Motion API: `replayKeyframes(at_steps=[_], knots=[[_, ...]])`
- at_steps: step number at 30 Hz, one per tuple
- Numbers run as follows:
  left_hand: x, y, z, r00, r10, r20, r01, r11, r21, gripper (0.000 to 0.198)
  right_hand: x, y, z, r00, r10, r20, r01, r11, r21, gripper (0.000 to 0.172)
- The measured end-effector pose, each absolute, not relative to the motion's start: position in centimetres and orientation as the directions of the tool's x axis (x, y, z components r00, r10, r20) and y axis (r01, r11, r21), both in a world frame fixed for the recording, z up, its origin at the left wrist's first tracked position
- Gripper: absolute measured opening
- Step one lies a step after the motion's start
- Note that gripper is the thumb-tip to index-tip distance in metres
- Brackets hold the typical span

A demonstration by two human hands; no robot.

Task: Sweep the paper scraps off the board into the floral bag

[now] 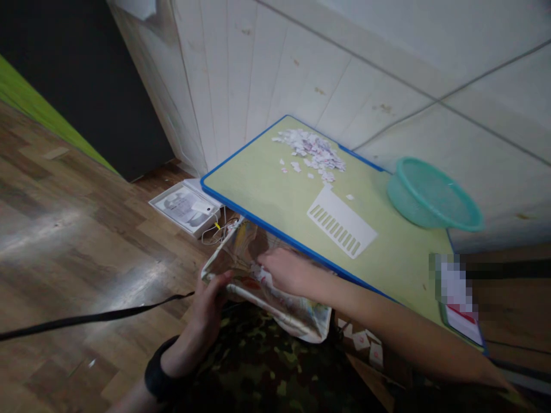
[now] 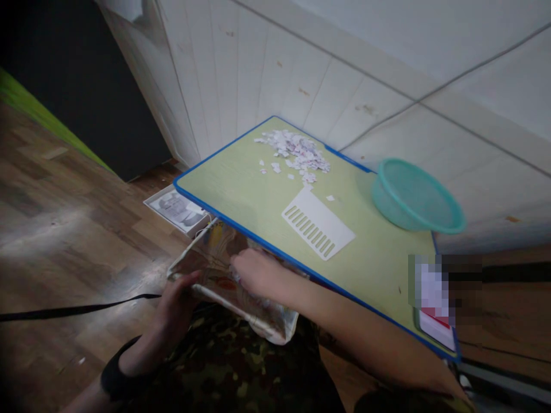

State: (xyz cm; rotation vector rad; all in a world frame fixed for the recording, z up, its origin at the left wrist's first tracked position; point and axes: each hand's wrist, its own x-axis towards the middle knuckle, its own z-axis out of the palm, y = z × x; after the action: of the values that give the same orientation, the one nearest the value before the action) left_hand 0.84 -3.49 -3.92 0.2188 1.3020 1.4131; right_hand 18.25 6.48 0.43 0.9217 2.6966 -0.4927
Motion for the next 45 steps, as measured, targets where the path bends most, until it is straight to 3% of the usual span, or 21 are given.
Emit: replayKeyframes(at_steps=[5,9,11,13,16,18,20,23,25,27,29,32,37,42,45], knots=[[0.8,-3.2,-3.8,-0.314,0.792,-0.524,-0.572,0.283,0.77,0.037,17.8,6.4,2.6,-0.702,0.631,-0.33,0.712,0.625,-0.321,0.019],[0.8,-3.3,-3.6,-0.321,0.78,-0.536,-0.564,0.297,0.77,0.035,17.9,6.1,2.4,-0.613,0.674,-0.413,0.722,0.265,-0.639,0.013],[0.8,-3.3,-3.6,-0.341,0.771,-0.537,-0.564,0.289,0.774,0.033,18.4,5.9,2.1,-0.578,0.668,-0.468,0.7,0.111,-0.706,0.014],[0.9,-3.4,-3.5,-0.353,0.768,-0.535,-0.566,0.28,0.775,0.032,18.9,5.5,2.1,-0.59,0.693,-0.414,0.698,0.181,-0.692,0.02],[0.9,-3.3,-3.5,-0.34,0.768,-0.543,-0.575,0.287,0.766,0.037,19.7,4.4,3.3,-0.685,0.693,-0.225,0.677,0.491,-0.548,0.027],[0.9,-3.3,-3.5,-0.332,0.759,-0.56,-0.584,0.301,0.754,0.044,20.4,3.4,4.6,-0.712,0.68,-0.175,0.679,0.604,-0.417,0.027],[0.7,-3.2,-3.7,-0.336,0.741,-0.581,-0.595,0.311,0.741,0.047,21.4,2.6,6.0,-0.704,0.705,-0.093,0.695,0.654,-0.299,0.025],[0.2,-3.1,-4.1,-0.348,0.703,-0.62,-0.611,0.331,0.719,0.041,24.3,2.4,7.4,-0.646,0.725,0.239,0.709,0.686,-0.162,0.025],[-0.1,-2.9,-4.4,-0.353,0.686,-0.636,-0.613,0.344,0.711,0.037,26.9,3.2,7.7,-0.543,0.76,0.357,0.798,0.599,-0.06,0.04],[-0.3,-2.8,-4.5,-0.339,0.678,-0.652,-0.617,0.363,0.698,0.035,29.6,4.2,7.2,-0.413,0.856,0.309,0.901,0.434,0.003,0.069],[-0.3,-2.6,-4.6,-0.335,0.674,-0.659,-0.618,0.371,0.693,0.035,31.7,4.6,6.4,-0.351,0.92,0.175,0.935,0.354,0.014,0.08],[-0.3,-2.6,-4.7,-0.338,0.683,-0.648,-0.616,0.36,0.7,0.038,33.2,3.5,5.4,-0.407,0.91,0.078,0.913,0.405,0.039,0.069],[-0.5,-2.5,-5.1,-0.335,0.667,-0.666,-0.634,0.363,0.683,0.039,33.1,0.9,5.6,-0.539,0.838,0.086,0.839,0.527,0.132,0.072],[-0.6,-2.6,-5.4,-0.362,0.671,-0.647,-0.612,0.352,0.708,0.032,33.0,0.9,5.8,-0.672,0.711,0.207,0.733,0.6,0.319,0.044],[-0.5,-2.7,-5.3,-0.307,0.686,-0.66,-0.601,0.397,0.693,0.028,33.5,1.2,6.5,-0.743,0.615,0.264,0.664,0.628,0.405,0.038]])
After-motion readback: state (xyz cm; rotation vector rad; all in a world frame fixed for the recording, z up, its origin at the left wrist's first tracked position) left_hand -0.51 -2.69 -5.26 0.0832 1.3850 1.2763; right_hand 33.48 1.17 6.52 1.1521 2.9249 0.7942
